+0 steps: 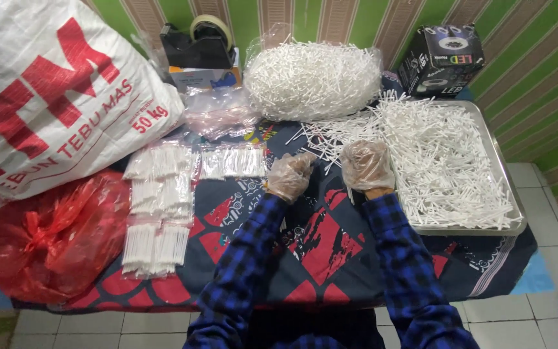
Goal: The person is manually packing small white sticks into clear plastic bags at a workspace.
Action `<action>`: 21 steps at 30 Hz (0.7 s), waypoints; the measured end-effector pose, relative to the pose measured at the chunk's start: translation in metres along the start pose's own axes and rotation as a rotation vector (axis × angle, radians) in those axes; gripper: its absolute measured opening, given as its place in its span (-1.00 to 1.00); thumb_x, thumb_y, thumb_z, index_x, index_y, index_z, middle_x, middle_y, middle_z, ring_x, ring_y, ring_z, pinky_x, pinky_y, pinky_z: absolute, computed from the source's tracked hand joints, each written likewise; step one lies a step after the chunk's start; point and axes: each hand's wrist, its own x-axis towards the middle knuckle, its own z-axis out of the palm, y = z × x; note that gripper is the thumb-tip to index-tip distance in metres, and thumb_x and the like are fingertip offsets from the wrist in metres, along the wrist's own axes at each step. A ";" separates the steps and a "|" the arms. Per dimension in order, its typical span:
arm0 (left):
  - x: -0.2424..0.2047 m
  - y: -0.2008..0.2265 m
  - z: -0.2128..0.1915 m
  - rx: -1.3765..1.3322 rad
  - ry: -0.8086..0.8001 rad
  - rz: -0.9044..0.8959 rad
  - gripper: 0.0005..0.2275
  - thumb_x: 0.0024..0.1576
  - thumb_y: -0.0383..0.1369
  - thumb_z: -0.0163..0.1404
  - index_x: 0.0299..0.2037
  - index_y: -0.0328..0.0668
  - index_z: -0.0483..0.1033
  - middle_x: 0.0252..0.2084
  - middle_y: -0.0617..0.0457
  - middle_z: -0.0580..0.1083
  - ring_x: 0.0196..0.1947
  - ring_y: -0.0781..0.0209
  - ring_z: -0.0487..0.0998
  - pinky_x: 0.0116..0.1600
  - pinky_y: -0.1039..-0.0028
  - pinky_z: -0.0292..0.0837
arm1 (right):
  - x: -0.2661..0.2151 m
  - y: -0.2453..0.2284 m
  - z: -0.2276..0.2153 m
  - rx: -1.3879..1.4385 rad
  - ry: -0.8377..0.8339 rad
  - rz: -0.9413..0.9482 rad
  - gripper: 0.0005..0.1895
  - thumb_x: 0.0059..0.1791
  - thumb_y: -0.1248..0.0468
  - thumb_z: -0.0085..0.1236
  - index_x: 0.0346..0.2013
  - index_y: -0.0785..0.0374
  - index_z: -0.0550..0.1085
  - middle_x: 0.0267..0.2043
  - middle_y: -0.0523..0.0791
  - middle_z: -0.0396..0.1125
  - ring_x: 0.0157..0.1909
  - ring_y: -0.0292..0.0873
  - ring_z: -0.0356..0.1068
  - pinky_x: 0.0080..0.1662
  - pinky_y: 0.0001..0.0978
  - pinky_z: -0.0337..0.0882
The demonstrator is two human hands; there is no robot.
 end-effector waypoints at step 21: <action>-0.008 -0.034 0.044 -0.062 0.229 0.313 -0.86 0.16 -0.21 -0.03 -0.14 0.19 0.55 -0.21 0.11 0.61 -0.08 -0.15 0.65 -0.02 0.09 0.62 | -0.012 -0.009 0.009 0.052 -0.048 -0.039 -0.82 -0.08 0.25 0.02 -0.27 0.23 0.50 -0.51 -0.04 0.27 -0.37 -0.02 0.35 0.24 0.44 0.23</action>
